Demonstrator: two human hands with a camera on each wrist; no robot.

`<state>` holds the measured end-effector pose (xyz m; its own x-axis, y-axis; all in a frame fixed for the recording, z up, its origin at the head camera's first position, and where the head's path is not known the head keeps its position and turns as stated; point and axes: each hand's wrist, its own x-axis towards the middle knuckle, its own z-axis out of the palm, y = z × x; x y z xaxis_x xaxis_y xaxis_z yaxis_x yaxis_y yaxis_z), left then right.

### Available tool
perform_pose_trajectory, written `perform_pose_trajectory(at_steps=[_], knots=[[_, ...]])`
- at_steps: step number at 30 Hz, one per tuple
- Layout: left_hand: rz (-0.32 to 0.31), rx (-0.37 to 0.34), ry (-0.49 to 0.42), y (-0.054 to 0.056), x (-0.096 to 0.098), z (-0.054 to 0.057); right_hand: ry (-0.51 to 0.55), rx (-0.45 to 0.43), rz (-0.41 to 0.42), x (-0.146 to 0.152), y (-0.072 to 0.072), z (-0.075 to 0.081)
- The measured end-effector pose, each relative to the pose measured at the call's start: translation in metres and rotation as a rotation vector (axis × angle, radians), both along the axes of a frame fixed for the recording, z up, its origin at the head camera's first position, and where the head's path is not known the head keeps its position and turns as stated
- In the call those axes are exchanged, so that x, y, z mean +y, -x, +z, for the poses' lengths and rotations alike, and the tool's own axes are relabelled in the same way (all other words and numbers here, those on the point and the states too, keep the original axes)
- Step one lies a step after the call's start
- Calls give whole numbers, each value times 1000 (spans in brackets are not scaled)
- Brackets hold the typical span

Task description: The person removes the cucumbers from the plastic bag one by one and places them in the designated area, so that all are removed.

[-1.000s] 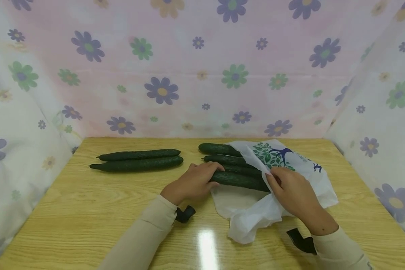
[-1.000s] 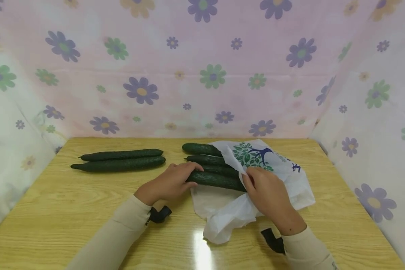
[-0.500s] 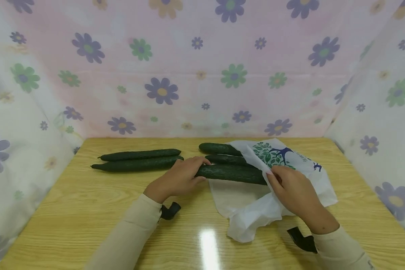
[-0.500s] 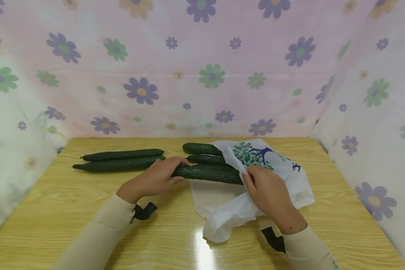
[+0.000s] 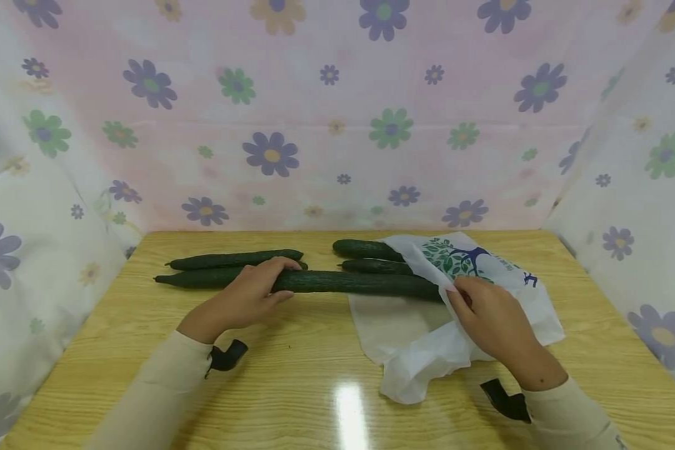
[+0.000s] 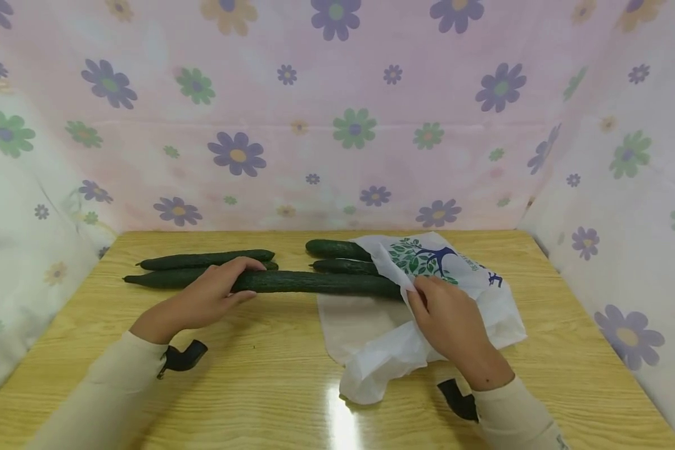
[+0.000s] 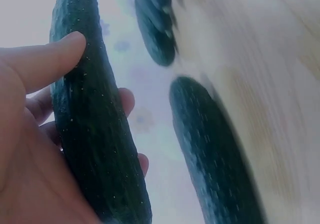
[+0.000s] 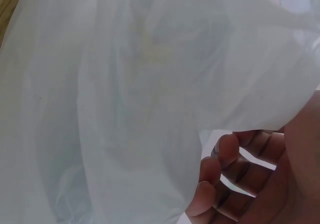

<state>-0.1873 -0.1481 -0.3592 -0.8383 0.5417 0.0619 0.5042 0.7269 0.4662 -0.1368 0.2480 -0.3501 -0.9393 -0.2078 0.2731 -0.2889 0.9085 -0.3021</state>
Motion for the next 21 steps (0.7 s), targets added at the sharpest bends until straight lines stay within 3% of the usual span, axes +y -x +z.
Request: perform_pose_trajectory(at_steps=[7,21], knots=[[45,-37,-28,-8,-32,1,3,-2,-4,0,0,-2],[85,50,53,-31,-101,-5,0,16,6,0,2,-4]])
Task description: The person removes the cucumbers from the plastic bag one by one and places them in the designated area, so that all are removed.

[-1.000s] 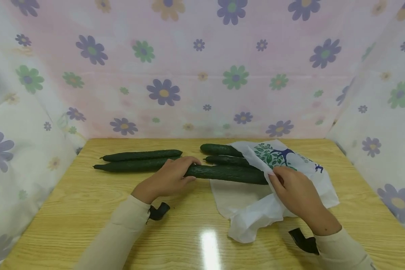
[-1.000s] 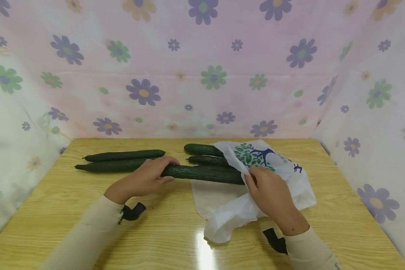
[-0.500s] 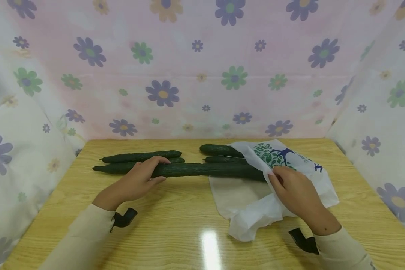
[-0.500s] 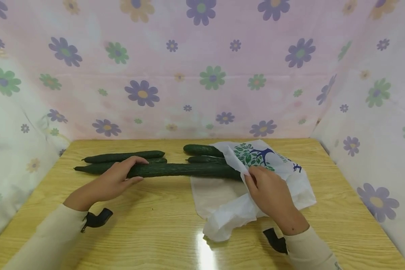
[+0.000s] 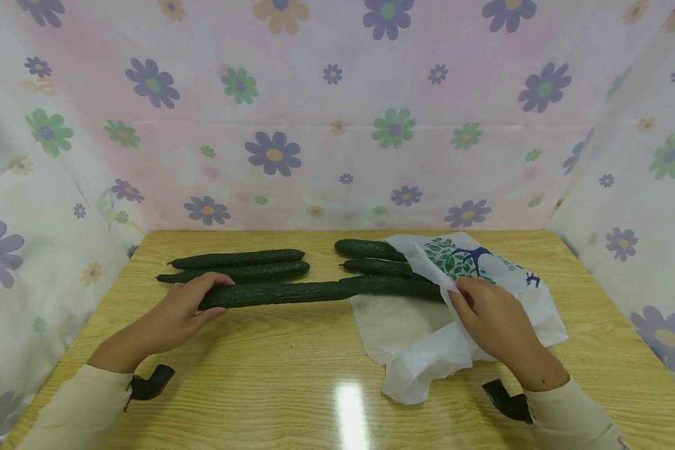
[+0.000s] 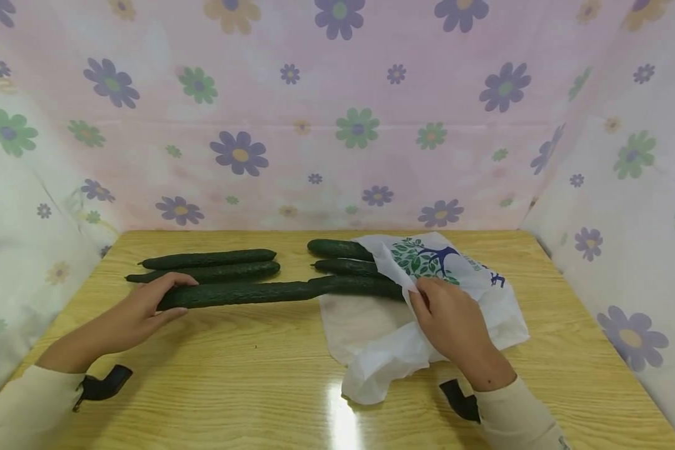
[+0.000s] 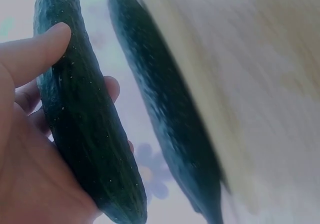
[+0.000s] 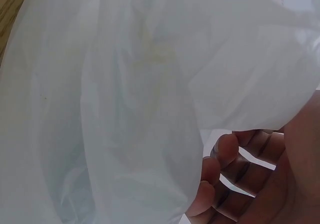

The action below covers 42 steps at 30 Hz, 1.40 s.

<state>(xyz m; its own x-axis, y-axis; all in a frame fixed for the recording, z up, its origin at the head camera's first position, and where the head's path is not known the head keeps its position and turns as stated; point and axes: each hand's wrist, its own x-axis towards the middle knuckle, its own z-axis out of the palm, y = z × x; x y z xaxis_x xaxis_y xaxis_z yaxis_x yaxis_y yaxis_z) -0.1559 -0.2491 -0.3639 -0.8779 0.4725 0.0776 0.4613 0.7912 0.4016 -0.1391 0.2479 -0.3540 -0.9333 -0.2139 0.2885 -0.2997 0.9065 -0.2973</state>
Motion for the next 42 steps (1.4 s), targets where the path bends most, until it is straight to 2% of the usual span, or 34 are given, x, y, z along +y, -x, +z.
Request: perform_pose_trajectory(at_steps=[7,12,19,26,42], knots=[[33,13,0,-4,-21,-5,1,-7,-4,-2,2,1],[36,1,-23,-4,-33,-12,2,-33,-8,-2,2,1],[45,-8,-15,-5,-48,-16,-7,-52,-14,-2,2,0],[37,-13,-22,2,-56,-19,-4,-49,-12,-1,0,-1],[84,-143,-15,17,-68,-27,-4,-24,-13,-1,1,-1]])
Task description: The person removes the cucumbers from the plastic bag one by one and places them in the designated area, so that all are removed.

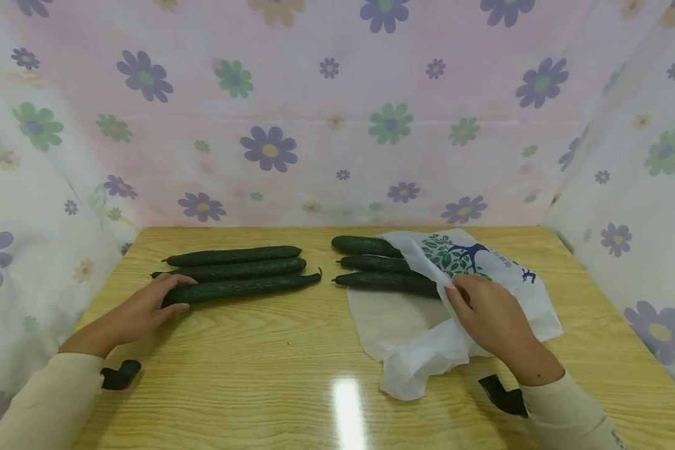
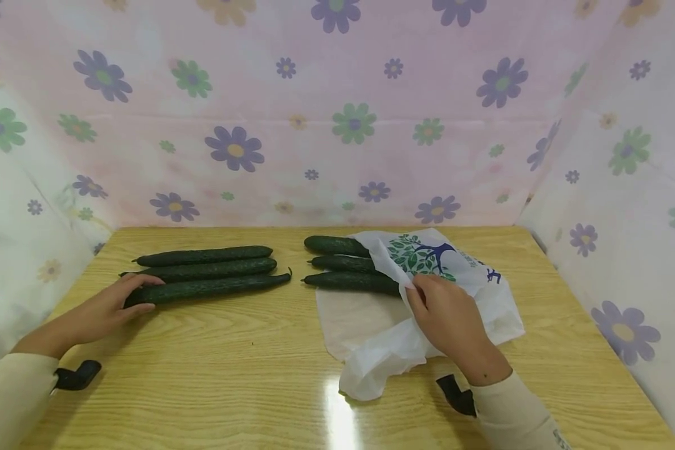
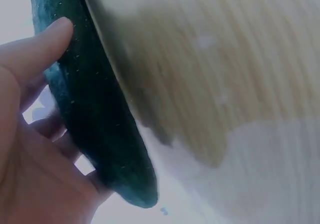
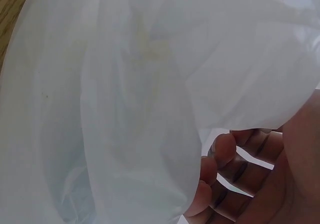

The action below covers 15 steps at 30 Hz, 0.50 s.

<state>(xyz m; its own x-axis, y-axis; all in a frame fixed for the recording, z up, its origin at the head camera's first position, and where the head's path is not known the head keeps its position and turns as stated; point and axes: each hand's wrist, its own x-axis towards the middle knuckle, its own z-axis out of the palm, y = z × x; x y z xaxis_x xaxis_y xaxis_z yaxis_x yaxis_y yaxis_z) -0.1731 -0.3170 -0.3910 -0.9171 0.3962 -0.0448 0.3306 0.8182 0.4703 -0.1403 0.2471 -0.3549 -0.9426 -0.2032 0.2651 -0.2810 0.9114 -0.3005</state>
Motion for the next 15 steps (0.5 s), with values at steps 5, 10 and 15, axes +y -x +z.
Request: perform_pose_trajectory(at_steps=[5,10,15], knots=[[34,-16,13,1,-6,-2,0,14,0,0,0,0],[72,17,36,2,-9,-3,6,-14,-5,-1,0,3],[98,83,104,4,-5,-3,-2,-26,-13,0,-1,4]])
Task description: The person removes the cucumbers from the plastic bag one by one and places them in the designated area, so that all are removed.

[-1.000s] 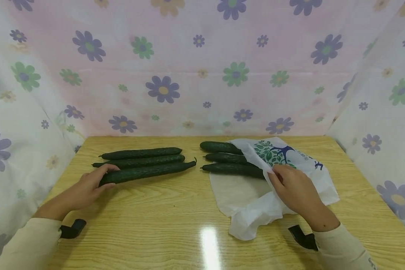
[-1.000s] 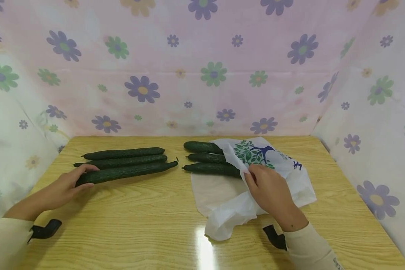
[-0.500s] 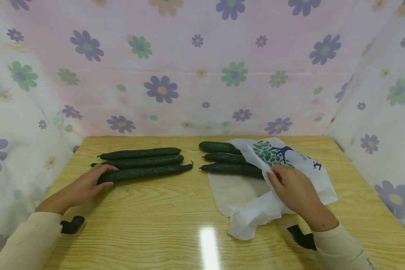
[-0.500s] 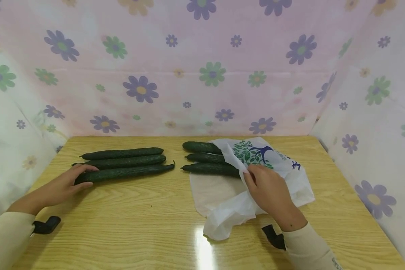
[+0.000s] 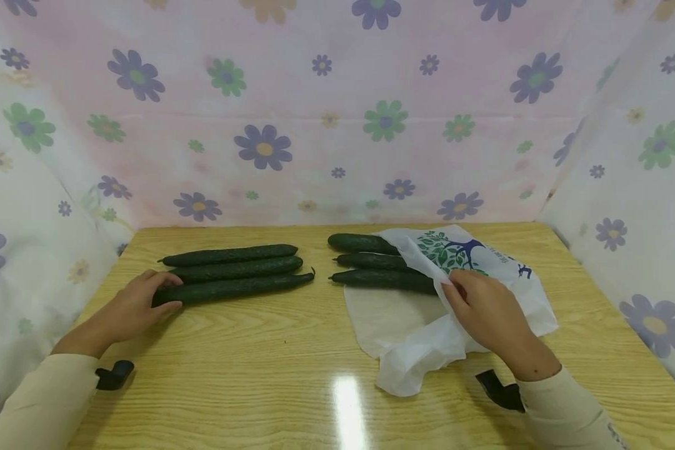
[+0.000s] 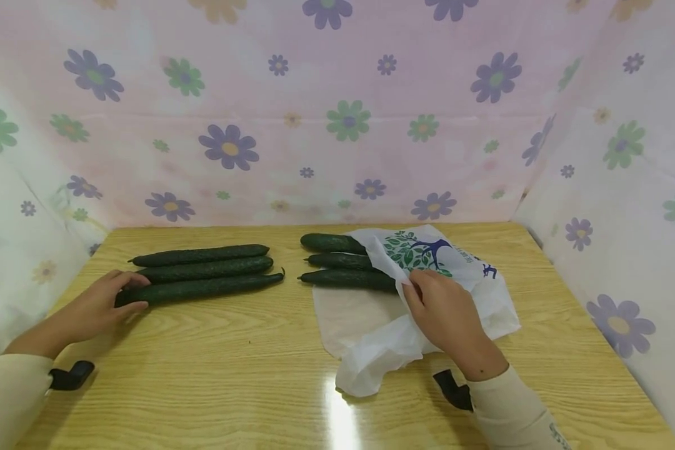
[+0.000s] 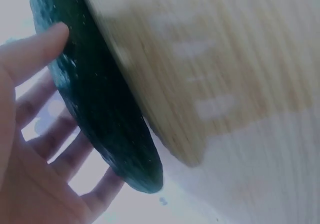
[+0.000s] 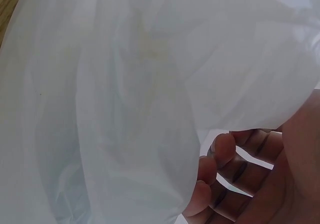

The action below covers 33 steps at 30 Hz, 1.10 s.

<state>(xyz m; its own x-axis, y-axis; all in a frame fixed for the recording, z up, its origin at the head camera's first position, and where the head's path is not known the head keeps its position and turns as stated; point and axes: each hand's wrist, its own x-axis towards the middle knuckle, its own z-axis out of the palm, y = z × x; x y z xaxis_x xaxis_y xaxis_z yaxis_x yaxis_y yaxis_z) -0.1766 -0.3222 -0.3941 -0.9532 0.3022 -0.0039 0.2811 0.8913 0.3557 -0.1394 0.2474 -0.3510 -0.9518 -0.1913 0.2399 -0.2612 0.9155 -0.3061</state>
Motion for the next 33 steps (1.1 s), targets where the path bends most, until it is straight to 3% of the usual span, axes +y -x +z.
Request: perform_pose_trajectory(at_steps=[5,9,17,24,33], knots=[[29,58,88,-4,7,0,1,-5,2,0,-1,0],[19,122,112,-8,21,6,2,-9,3,0,-1,0],[-53,218,53,-8,77,23,2,-10,8,0,0,-1],[-131,273,26,3,131,26,4,-7,6,0,0,-3],[-216,323,24,10,170,35,3,-4,5,0,0,-2]])
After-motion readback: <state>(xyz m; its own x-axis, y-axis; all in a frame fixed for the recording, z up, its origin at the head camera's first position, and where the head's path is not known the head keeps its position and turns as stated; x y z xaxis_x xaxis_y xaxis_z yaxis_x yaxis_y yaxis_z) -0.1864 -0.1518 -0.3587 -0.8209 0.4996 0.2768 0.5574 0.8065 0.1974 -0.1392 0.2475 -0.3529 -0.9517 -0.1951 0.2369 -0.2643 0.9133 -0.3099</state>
